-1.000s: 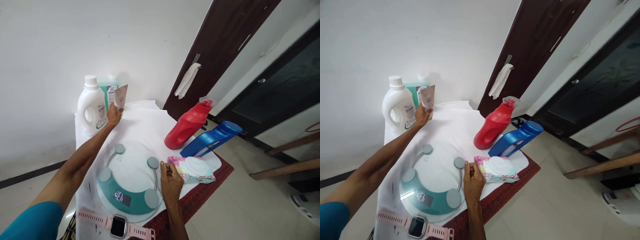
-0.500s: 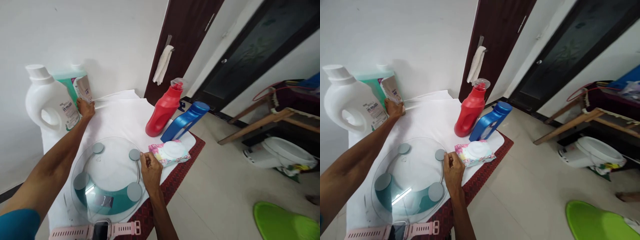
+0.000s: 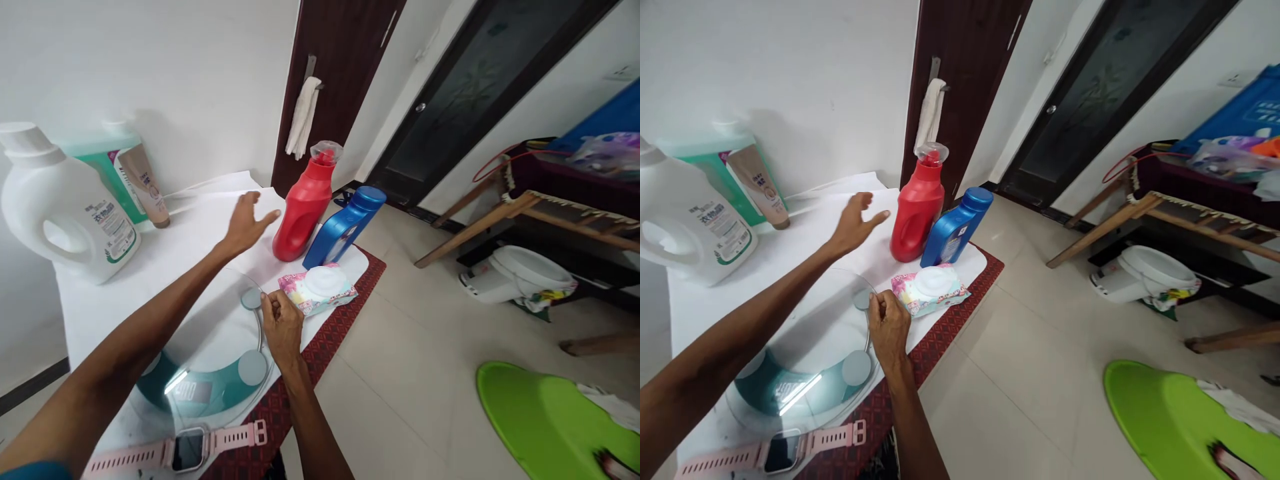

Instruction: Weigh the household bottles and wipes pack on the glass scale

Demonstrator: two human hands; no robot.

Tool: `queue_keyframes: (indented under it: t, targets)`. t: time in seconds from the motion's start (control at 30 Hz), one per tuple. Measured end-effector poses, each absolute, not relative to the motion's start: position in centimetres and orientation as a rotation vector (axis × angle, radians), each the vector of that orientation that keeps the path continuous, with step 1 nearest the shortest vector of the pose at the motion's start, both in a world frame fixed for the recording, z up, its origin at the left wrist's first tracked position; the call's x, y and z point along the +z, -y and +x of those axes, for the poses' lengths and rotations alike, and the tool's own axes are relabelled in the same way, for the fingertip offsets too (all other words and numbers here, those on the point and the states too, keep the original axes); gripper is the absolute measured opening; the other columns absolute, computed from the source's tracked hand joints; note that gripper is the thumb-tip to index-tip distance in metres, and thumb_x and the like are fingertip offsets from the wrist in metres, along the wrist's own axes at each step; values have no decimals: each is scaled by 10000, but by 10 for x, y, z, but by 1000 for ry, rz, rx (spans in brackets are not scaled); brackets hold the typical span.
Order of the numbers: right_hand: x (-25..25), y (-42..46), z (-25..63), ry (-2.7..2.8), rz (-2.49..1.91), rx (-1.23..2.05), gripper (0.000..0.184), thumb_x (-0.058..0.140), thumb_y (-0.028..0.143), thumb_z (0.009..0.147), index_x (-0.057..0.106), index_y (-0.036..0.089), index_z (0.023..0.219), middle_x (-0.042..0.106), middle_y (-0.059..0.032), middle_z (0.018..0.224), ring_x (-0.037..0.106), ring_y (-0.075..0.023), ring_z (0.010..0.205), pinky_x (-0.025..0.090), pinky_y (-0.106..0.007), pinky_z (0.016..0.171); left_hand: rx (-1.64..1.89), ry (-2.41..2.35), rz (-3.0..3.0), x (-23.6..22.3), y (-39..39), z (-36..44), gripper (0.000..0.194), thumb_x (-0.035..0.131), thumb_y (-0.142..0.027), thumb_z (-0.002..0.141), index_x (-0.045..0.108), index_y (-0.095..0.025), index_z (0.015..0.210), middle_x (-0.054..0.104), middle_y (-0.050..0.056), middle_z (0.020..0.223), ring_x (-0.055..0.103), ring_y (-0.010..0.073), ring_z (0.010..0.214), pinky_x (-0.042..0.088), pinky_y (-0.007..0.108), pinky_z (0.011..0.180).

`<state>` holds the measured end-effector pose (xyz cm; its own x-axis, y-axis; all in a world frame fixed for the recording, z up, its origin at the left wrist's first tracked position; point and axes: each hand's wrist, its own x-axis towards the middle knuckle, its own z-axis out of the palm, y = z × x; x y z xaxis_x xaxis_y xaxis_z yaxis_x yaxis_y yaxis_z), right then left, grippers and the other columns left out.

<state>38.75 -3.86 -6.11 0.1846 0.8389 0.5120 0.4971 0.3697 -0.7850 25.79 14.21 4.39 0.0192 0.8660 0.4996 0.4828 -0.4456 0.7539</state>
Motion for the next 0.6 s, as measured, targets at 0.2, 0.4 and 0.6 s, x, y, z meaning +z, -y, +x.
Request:
queue_keyframes:
  t: [0.2,0.4,0.6]
  targets:
    - [-63,38,387,1465,-1276,364,367,558,396,1103,512,254,767,610,33,657,544,-135,594,396,-265,634,1175,-1119,1681,49,-144,326,606,785,-736,883,591,-195,695,656,68,692,602,184,697,485,331,728]
    - [-63,38,388,1473,-1290,366,375,544,401,1106,482,263,764,587,37,644,513,-140,588,386,-275,637,1402,-1084,1341,35,-138,342,687,851,-746,806,468,-212,607,466,-18,575,421,107,566,349,278,570]
    - [-62,37,389,1460,-1286,419,369,555,428,1086,487,268,761,581,35,655,509,-149,605,388,-295,661,1620,-1186,1199,45,-129,317,674,898,-656,824,454,-202,598,431,-24,554,405,92,546,282,247,503]
